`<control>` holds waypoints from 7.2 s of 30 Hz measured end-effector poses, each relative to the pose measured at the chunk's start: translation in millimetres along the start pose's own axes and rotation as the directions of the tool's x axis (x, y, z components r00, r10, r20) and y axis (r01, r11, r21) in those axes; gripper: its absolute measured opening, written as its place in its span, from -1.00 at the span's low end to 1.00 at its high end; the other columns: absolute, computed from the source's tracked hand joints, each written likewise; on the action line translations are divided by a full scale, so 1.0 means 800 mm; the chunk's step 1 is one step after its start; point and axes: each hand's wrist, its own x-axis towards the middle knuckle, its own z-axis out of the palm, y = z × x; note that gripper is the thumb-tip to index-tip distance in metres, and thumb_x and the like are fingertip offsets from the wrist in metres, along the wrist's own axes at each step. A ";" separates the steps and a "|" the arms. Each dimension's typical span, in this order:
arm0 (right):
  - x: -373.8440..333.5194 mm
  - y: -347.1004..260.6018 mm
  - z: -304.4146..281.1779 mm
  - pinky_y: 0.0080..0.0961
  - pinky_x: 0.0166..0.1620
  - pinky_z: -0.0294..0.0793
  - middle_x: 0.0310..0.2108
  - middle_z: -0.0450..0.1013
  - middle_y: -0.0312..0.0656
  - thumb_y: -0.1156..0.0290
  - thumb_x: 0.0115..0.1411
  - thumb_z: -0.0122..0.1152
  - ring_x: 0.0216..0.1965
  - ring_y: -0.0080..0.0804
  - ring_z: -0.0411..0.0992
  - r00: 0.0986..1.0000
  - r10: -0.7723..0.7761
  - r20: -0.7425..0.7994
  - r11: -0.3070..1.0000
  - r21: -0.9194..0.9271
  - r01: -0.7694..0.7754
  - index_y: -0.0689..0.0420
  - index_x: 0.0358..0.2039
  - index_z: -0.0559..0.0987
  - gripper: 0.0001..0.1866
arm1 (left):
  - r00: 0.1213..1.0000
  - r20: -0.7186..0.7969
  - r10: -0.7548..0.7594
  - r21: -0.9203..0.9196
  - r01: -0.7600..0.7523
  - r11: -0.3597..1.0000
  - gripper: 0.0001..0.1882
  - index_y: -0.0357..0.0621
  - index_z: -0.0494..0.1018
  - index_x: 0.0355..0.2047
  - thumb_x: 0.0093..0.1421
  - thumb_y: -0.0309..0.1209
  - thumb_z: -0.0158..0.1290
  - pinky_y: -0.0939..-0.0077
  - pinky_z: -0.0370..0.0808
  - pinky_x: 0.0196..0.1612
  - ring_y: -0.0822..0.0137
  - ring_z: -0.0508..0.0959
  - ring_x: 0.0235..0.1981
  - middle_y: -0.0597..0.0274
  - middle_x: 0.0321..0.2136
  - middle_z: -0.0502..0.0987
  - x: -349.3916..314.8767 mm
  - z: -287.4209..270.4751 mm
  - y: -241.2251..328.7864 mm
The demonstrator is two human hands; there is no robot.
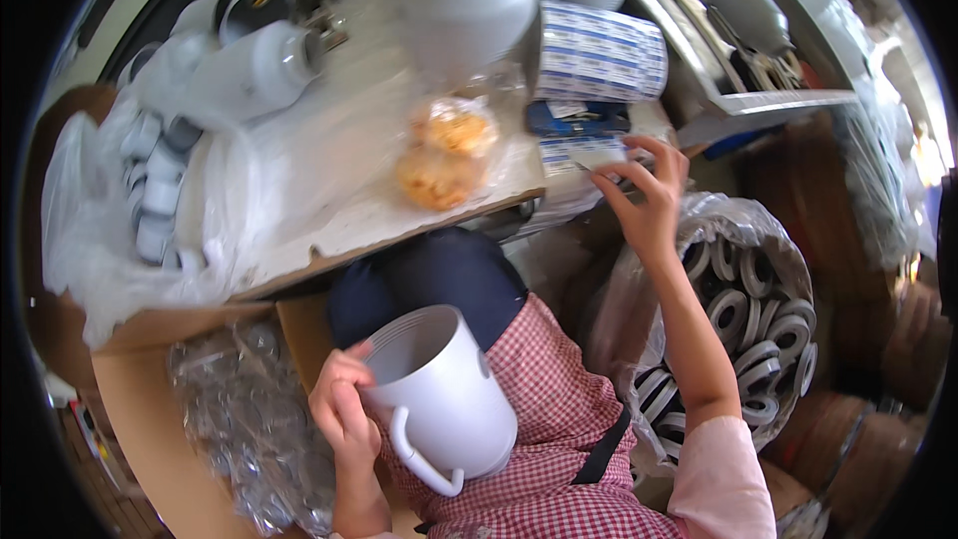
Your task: The person assembles white plastic pitchers by attaching lids and applying labels. They pick up each pitcher, secure the lid, apply a label from a roll, and place the finished unit into a cardboard box. The process is repeated for multiple units.
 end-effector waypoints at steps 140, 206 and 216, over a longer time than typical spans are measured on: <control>-0.036 -0.254 0.021 -0.18 0.16 0.45 0.03 0.58 -0.15 0.14 0.30 0.30 0.02 -0.09 0.45 0.617 -0.485 0.620 0.661 0.722 -0.205 0.15 -0.05 0.73 -0.62 | 0.903 -0.384 -0.195 0.900 0.318 -0.300 -0.65 -0.03 0.60 0.12 0.43 -0.31 -0.05 -0.15 0.48 0.08 0.14 0.56 0.18 0.21 0.15 0.57 0.432 -0.235 -0.228; -0.085 -0.242 0.022 -0.50 0.25 0.31 0.09 0.42 -0.22 0.08 0.54 -0.01 0.14 -0.49 0.34 0.488 -0.066 0.870 0.354 0.478 -0.804 0.07 0.38 0.23 -0.46 | 0.912 0.297 -0.282 -0.272 0.363 0.891 0.19 -0.11 -0.38 0.57 0.33 0.27 0.09 -0.04 0.18 0.43 -0.06 0.05 0.45 -0.06 0.46 -0.18 -0.043 0.009 -0.019; -0.091 -0.244 0.022 -0.57 0.20 0.33 0.07 0.41 -0.24 0.14 0.54 0.02 0.09 -0.55 0.34 0.518 -0.040 0.854 0.217 0.514 -0.830 0.10 0.29 0.32 -0.55 | 0.966 0.257 -0.040 -0.258 0.109 0.960 0.12 -0.23 -0.22 0.56 0.36 0.40 -0.19 0.00 -0.18 0.55 -0.07 -0.17 0.58 -0.12 0.55 -0.15 -0.026 0.013 -0.017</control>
